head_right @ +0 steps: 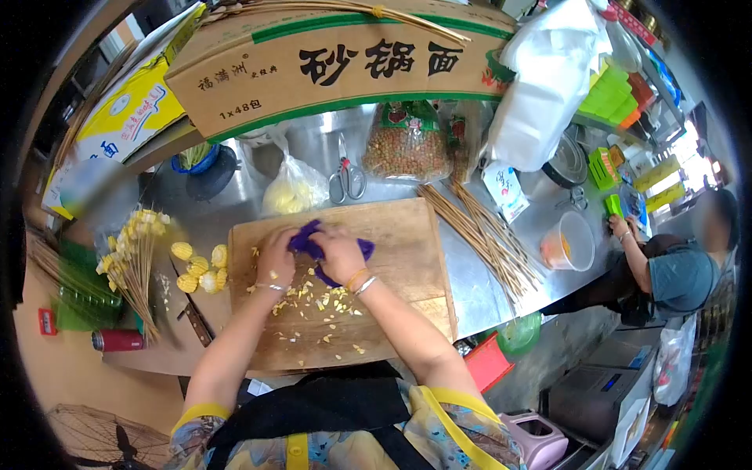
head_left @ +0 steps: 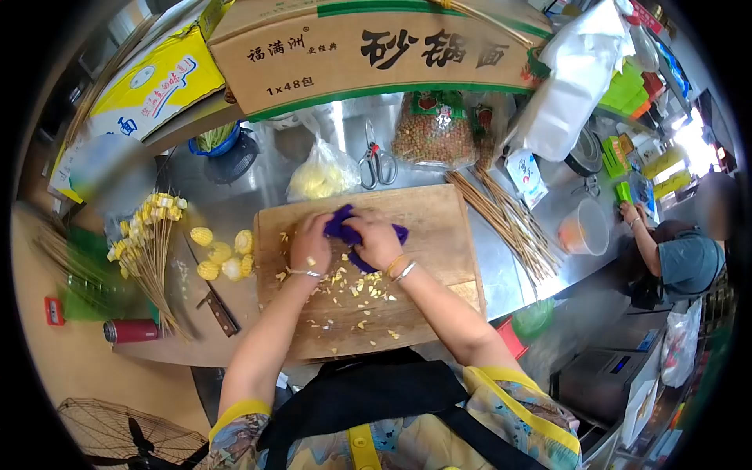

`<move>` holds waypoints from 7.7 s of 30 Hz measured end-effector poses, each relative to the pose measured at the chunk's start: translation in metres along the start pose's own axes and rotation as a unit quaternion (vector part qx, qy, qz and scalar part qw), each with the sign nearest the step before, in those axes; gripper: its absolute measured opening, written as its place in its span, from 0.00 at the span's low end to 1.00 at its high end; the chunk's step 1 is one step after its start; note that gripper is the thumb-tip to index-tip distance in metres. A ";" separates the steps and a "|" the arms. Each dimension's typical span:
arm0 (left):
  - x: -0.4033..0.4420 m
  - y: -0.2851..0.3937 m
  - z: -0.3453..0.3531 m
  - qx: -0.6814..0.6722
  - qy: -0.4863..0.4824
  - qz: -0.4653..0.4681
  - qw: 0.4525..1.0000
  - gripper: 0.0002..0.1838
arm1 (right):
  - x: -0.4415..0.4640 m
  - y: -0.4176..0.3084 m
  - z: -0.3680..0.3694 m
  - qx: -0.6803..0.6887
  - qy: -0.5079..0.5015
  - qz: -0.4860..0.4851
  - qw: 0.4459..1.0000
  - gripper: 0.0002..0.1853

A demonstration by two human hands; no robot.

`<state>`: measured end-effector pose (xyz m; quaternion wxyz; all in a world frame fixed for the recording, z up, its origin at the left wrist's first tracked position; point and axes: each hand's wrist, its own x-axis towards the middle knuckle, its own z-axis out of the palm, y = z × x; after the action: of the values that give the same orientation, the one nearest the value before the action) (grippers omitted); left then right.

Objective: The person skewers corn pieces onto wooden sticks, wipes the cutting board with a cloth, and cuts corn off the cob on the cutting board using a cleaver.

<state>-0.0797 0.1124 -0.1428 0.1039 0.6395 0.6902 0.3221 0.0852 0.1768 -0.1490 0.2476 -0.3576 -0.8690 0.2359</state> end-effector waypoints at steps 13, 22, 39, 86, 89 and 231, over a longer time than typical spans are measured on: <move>-0.053 -0.030 -0.012 -0.020 -0.083 0.082 0.993 0.21 | 0.017 0.006 -0.156 -0.166 0.161 -0.078 0.970 0.23; -0.109 0.024 -0.068 -0.131 -0.074 0.019 0.988 0.09 | 0.008 0.074 -0.143 -0.271 0.235 -0.080 0.930 0.16; -0.230 0.012 -0.071 -0.346 -0.040 -0.294 0.890 0.08 | -0.154 0.198 -0.201 -0.251 0.015 0.291 0.923 0.64; -0.200 0.028 -0.111 -0.518 -0.434 -0.313 0.667 0.17 | -0.200 -0.017 -0.291 0.217 0.434 0.195 0.852 0.10; -0.179 0.033 -0.105 -0.503 -0.439 -0.275 0.691 0.18 | -0.192 0.005 -0.226 0.244 0.501 0.180 0.810 0.08; -0.107 0.168 -0.114 -0.469 -0.359 -0.304 0.747 0.15 | -0.178 0.089 -0.316 0.290 0.197 0.300 0.887 0.07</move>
<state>0.0108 -0.0287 0.0131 0.7238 0.3348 0.5217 0.3032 0.4297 0.1756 -0.0057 0.4235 -0.5526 -0.5469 0.4650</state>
